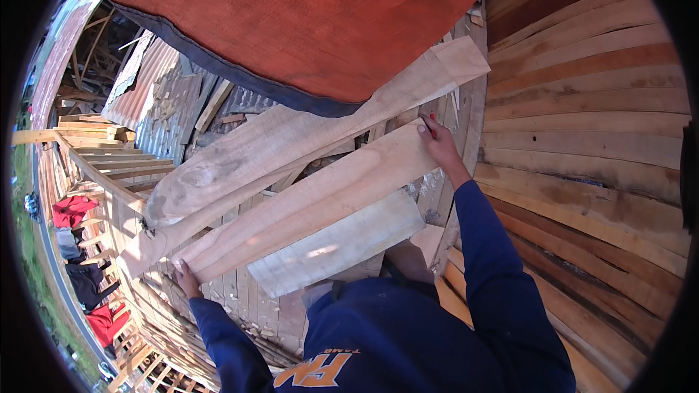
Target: The person marks a wood plank with a pencil and kemudian stacks it with other planks on a construction site.
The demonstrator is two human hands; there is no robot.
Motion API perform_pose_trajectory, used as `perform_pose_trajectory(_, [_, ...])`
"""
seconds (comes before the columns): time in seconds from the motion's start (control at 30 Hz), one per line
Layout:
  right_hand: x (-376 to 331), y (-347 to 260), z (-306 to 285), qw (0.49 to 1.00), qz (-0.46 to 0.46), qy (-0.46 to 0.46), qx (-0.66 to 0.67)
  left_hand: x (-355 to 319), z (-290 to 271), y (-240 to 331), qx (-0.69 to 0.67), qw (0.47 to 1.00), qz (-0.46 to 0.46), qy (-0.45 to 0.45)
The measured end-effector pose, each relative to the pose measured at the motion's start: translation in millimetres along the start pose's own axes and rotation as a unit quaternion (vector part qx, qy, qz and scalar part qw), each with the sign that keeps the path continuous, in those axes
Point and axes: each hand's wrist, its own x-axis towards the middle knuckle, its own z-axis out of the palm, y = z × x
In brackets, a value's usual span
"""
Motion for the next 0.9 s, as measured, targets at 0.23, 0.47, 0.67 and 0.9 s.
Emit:
perform_pose_trajectory(0.23, [1, -16, -6, 0.988, 0.126, -0.030, 0.079, 5, 1, -11, 0.024, 0.998, -0.055, -0.022])
perform_pose_trajectory(0.47, [2, -7, -9, 0.987, 0.115, -0.042, 0.107, 6, -7, -11, 0.087, 0.995, -0.030, -0.038])
perform_pose_trajectory(0.67, [1, -11, -8, 0.994, 0.087, -0.038, 0.061, 5, -8, -15, 0.105, 0.993, -0.052, -0.035])
perform_pose_trajectory(0.9, [5, -3, -8, 0.997, 0.055, -0.046, 0.042, -22, 6, 7, 0.239, 0.964, 0.038, 0.108])
